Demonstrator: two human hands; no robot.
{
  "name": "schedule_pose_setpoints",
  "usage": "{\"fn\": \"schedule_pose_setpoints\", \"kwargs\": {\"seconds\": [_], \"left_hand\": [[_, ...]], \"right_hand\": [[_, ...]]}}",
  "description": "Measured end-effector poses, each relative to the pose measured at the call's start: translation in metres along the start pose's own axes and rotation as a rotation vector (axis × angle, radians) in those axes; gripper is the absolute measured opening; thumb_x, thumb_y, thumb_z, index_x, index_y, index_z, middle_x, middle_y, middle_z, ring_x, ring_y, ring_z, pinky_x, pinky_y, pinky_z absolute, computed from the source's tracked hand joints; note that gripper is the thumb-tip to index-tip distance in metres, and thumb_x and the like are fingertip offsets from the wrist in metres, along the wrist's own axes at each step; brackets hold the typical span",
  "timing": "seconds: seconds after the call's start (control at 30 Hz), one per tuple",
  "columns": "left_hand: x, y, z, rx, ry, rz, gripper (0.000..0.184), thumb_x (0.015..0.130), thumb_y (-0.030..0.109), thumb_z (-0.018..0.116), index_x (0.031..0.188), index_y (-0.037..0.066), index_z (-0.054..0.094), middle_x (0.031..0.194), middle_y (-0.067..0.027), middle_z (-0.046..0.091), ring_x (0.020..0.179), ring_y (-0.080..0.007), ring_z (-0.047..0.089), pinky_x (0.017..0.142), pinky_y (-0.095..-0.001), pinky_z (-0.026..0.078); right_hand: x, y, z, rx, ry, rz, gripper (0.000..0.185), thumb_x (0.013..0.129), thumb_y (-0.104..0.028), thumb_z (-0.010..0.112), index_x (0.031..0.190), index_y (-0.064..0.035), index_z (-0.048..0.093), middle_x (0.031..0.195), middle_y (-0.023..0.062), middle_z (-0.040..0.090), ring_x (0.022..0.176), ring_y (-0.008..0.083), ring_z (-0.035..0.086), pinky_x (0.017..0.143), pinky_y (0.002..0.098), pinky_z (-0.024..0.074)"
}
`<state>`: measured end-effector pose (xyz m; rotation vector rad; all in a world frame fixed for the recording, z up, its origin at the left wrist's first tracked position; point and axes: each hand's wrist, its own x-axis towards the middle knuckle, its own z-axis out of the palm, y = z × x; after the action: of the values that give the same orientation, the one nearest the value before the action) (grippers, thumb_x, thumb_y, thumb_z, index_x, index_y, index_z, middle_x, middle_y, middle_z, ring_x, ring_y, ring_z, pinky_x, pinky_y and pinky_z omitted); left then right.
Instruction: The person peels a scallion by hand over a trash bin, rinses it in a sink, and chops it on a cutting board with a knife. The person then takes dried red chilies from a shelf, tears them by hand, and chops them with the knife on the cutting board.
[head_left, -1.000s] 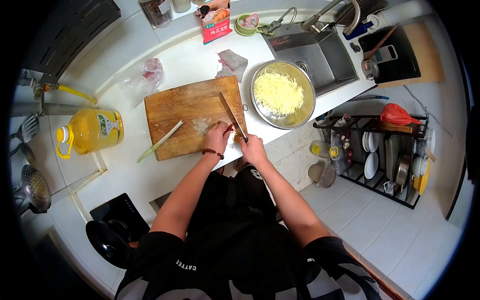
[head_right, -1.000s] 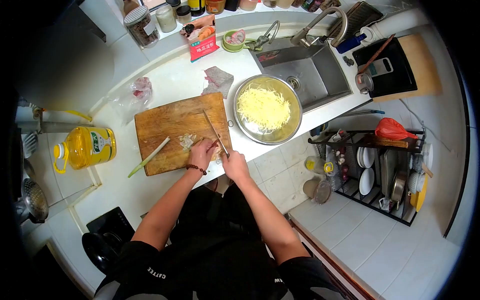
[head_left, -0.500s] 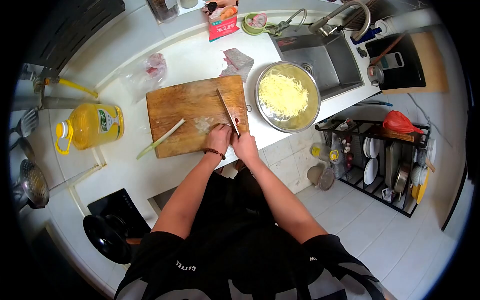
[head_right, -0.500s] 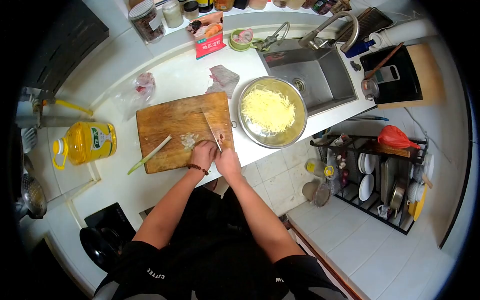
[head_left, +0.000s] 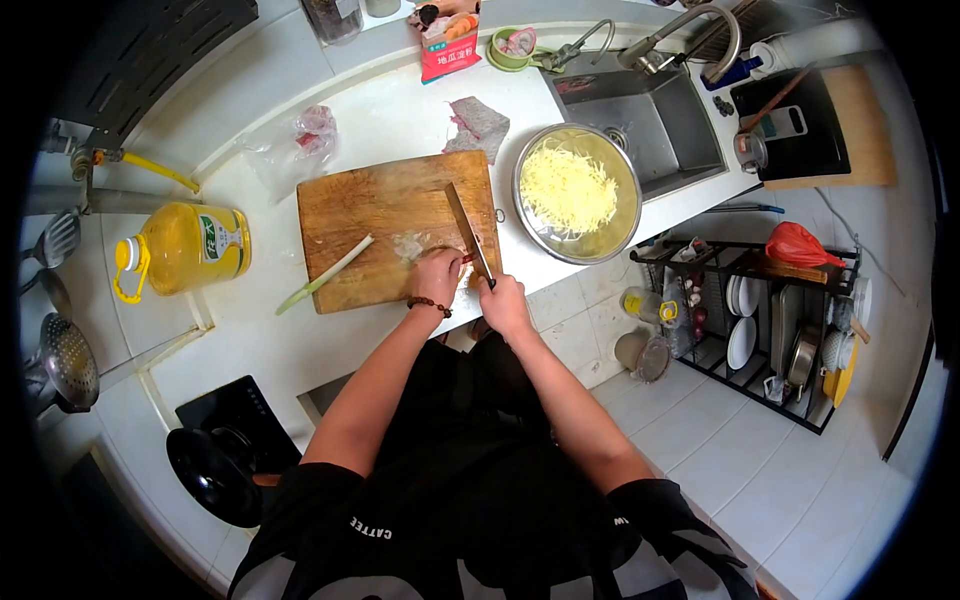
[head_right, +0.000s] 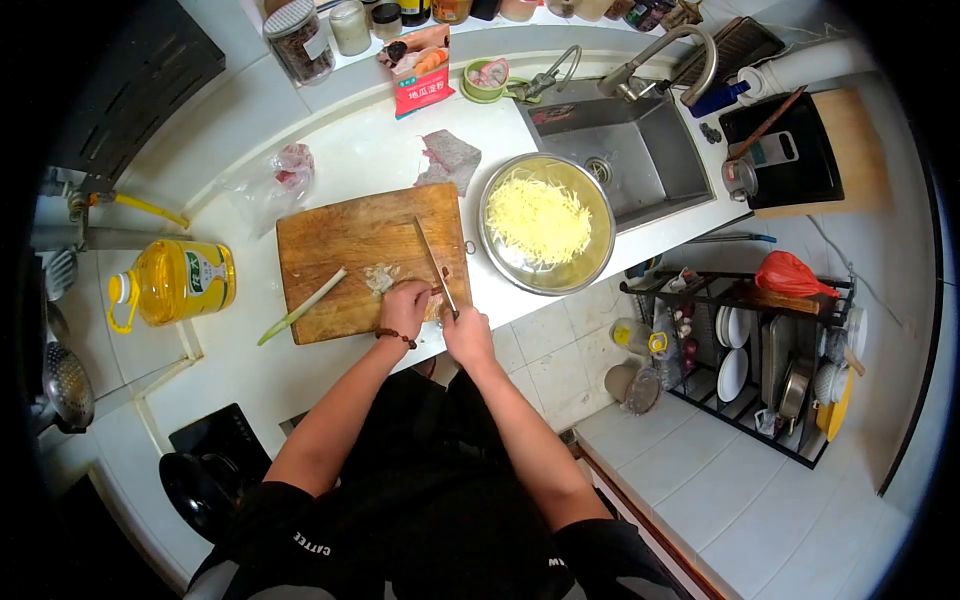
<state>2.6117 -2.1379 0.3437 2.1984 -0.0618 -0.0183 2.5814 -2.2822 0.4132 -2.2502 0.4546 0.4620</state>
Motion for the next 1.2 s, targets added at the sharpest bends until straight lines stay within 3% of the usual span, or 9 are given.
{"fn": "schedule_pose_setpoints", "kwargs": {"seconds": [0.3, 0.37, 0.47, 0.7, 0.77, 0.9, 1.07, 1.2], "left_hand": [[-0.003, 0.004, -0.002, -0.019, 0.003, -0.098, 0.012, 0.081, 0.005, 0.076, 0.092, 0.0, 0.071, 0.089, -0.0174, 0.069, 0.084, -0.0368, 0.068, 0.075, -0.0431, 0.055], [-0.002, 0.003, -0.002, 0.007, -0.003, -0.061, 0.012, 0.082, 0.005, 0.076, 0.092, 0.001, 0.072, 0.089, -0.0175, 0.069, 0.084, -0.0369, 0.068, 0.075, -0.0433, 0.055], [-0.001, 0.004, -0.003, 0.032, -0.014, -0.013, 0.01, 0.083, 0.007, 0.074, 0.092, 0.003, 0.072, 0.091, -0.0164, 0.069, 0.085, -0.0368, 0.068, 0.075, -0.0446, 0.055], [0.001, -0.002, 0.002, 0.04, -0.051, -0.017, 0.008, 0.085, 0.004, 0.068, 0.09, 0.001, 0.073, 0.09, -0.019, 0.07, 0.084, -0.0399, 0.067, 0.076, -0.0456, 0.055], [0.001, -0.003, 0.001, 0.049, -0.041, -0.026, 0.008, 0.085, 0.005, 0.069, 0.091, 0.003, 0.073, 0.09, -0.018, 0.07, 0.084, -0.0392, 0.068, 0.076, -0.0461, 0.055], [0.001, -0.011, -0.002, 0.006, -0.043, -0.013, 0.007, 0.085, 0.005, 0.07, 0.092, 0.003, 0.073, 0.09, -0.0181, 0.07, 0.084, -0.0395, 0.067, 0.076, -0.0474, 0.055], [-0.005, -0.011, -0.005, -0.005, -0.019, -0.062, 0.007, 0.085, 0.004, 0.072, 0.092, 0.003, 0.073, 0.091, -0.0186, 0.07, 0.086, -0.0398, 0.067, 0.077, -0.0477, 0.054], [-0.004, -0.004, -0.006, 0.042, -0.055, -0.077, 0.007, 0.084, 0.005, 0.073, 0.09, 0.002, 0.073, 0.091, -0.0178, 0.07, 0.086, -0.0391, 0.068, 0.077, -0.0469, 0.055]], "right_hand": [[-0.008, -0.011, -0.009, -0.014, -0.018, 0.02, 0.027, 0.095, -0.019, 0.063, 0.1, 0.0063, 0.07, 0.082, 0.0335, 0.066, 0.086, 0.0506, 0.067, 0.076, 0.0539, 0.0534], [-0.006, -0.005, -0.003, -0.039, -0.041, 0.023, 0.025, 0.096, -0.02, 0.059, 0.106, -0.0017, 0.073, 0.088, 0.0332, 0.067, 0.09, 0.0509, 0.066, 0.082, 0.0562, 0.0535], [-0.005, -0.001, 0.004, -0.058, -0.04, 0.025, 0.025, 0.096, -0.02, 0.059, 0.107, -0.0024, 0.073, 0.089, 0.0335, 0.067, 0.09, 0.0512, 0.066, 0.082, 0.0565, 0.0542], [0.024, 0.005, 0.023, -0.172, -0.069, 0.016, 0.026, 0.096, -0.022, 0.06, 0.107, -0.0014, 0.072, 0.091, 0.0328, 0.068, 0.09, 0.0511, 0.066, 0.081, 0.0573, 0.0541], [0.04, 0.001, 0.027, -0.061, 0.011, -0.067, 0.027, 0.095, -0.021, 0.061, 0.097, 0.0037, 0.071, 0.084, 0.0325, 0.067, 0.086, 0.0496, 0.068, 0.076, 0.053, 0.0543], [0.033, -0.007, 0.005, 0.065, -0.002, -0.018, 0.029, 0.095, -0.023, 0.064, 0.094, 0.0047, 0.072, 0.077, 0.0299, 0.067, 0.078, 0.0448, 0.071, 0.07, 0.0482, 0.0537], [0.006, -0.012, -0.002, 0.069, 0.004, -0.001, 0.028, 0.095, -0.022, 0.064, 0.091, 0.0054, 0.071, 0.077, 0.0307, 0.067, 0.078, 0.0458, 0.07, 0.071, 0.0502, 0.0525], [0.0, -0.012, 0.008, -0.003, -0.056, -0.013, 0.026, 0.095, -0.019, 0.061, 0.101, 0.0036, 0.071, 0.09, 0.0337, 0.067, 0.09, 0.0517, 0.065, 0.08, 0.0564, 0.0532]]}}
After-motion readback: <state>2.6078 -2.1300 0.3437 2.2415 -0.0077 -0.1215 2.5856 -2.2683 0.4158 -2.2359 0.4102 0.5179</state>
